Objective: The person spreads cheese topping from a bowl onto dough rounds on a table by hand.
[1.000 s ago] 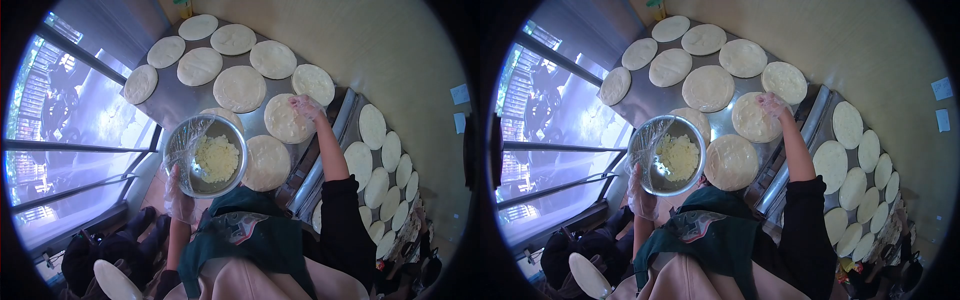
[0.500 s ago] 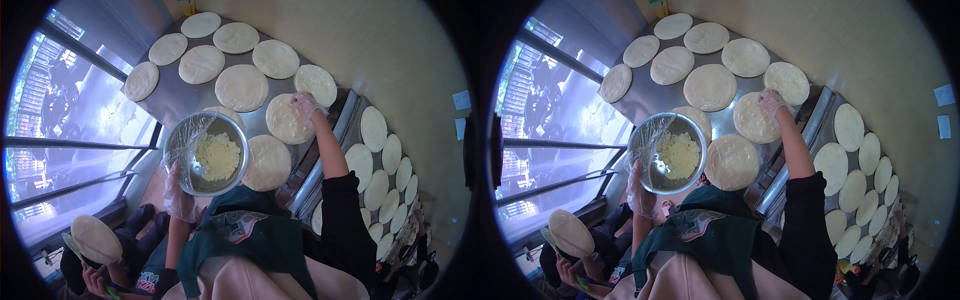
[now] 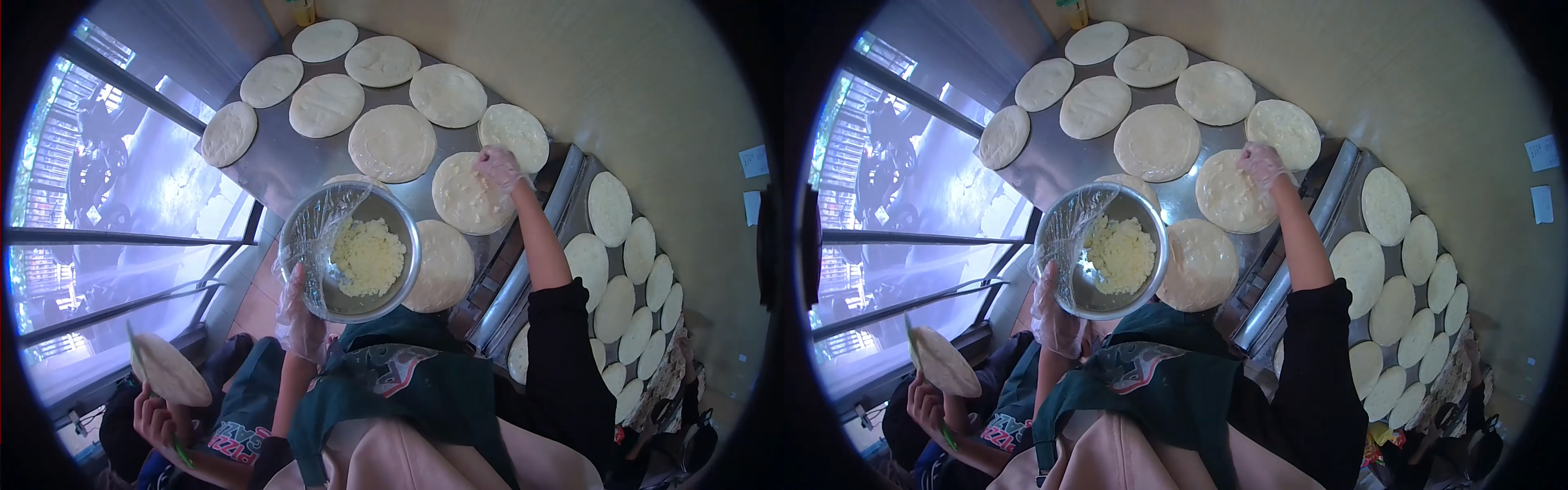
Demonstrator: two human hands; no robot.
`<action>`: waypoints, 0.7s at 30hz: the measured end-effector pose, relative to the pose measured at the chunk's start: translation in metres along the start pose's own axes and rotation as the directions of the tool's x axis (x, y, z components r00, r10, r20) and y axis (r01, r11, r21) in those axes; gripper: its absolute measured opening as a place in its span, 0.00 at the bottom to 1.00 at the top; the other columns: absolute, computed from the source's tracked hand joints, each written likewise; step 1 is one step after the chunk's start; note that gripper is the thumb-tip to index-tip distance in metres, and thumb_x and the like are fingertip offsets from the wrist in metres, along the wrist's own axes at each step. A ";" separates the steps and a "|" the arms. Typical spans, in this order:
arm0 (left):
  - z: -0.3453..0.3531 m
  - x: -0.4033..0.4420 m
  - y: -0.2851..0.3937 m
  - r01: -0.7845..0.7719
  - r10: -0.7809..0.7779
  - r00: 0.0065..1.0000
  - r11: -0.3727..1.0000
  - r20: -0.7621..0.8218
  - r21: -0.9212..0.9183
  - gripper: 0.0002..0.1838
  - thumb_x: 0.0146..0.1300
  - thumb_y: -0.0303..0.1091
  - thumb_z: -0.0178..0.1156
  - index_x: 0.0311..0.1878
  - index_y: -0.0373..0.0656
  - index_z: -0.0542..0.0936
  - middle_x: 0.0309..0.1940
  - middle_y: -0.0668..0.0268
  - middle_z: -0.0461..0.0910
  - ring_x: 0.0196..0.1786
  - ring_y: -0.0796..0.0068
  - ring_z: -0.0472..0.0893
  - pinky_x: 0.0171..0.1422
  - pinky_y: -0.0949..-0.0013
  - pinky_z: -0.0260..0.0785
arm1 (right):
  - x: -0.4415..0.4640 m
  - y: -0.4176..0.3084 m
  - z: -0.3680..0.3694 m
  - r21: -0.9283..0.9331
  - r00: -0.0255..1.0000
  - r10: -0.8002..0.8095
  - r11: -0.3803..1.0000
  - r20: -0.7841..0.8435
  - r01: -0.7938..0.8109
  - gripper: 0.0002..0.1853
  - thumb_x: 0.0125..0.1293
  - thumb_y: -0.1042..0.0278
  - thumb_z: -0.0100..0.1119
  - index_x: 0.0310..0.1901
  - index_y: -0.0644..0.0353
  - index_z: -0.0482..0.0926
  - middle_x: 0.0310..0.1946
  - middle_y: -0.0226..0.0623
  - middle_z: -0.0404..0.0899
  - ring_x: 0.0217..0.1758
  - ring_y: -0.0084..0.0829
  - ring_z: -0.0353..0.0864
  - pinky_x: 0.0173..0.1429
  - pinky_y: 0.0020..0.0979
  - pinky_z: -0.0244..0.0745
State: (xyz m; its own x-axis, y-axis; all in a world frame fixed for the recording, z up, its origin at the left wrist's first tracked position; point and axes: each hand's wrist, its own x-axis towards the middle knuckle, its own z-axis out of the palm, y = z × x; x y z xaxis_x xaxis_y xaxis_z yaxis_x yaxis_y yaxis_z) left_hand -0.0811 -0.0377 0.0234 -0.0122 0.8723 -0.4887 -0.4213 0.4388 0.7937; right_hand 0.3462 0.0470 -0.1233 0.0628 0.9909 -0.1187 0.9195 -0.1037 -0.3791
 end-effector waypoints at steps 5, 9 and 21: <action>-0.002 0.000 -0.003 0.013 -0.014 1.000 0.996 -0.006 -0.093 0.21 0.63 0.43 0.51 0.51 0.35 0.69 0.37 0.64 0.76 0.38 0.76 0.76 0.41 0.76 0.70 | -0.018 0.037 -0.023 0.690 0.953 0.203 0.658 0.223 -0.301 0.07 0.55 0.74 0.54 0.36 0.63 0.78 0.26 0.30 0.77 0.26 0.23 0.75 0.31 0.24 0.71; 0.005 -0.005 0.000 0.010 -0.010 1.000 0.994 -0.001 -0.112 0.20 0.64 0.43 0.50 0.50 0.35 0.70 0.37 0.64 0.76 0.38 0.77 0.76 0.41 0.76 0.70 | -0.040 0.028 -0.034 0.689 0.939 0.213 0.637 0.272 -0.344 0.08 0.57 0.77 0.51 0.38 0.66 0.77 0.27 0.30 0.76 0.26 0.20 0.74 0.31 0.20 0.71; -0.004 0.001 0.000 -0.162 0.137 0.984 0.953 0.111 0.256 0.20 0.65 0.42 0.48 0.52 0.36 0.69 0.42 0.64 0.75 0.42 0.78 0.75 0.46 0.75 0.68 | -0.070 0.008 -0.026 0.917 0.941 0.181 0.233 0.286 -0.324 0.11 0.58 0.76 0.56 0.43 0.63 0.72 0.30 0.34 0.74 0.30 0.24 0.77 0.35 0.23 0.76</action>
State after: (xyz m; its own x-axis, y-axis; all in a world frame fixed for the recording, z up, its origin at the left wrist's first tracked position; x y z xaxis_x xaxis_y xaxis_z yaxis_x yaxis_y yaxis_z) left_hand -0.0850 -0.0382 0.0214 0.0311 0.9428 -0.3320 -0.1673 0.3323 0.9282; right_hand 0.3590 -0.0214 -0.0943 0.1148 0.8892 -0.4428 -0.1615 -0.4232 -0.8916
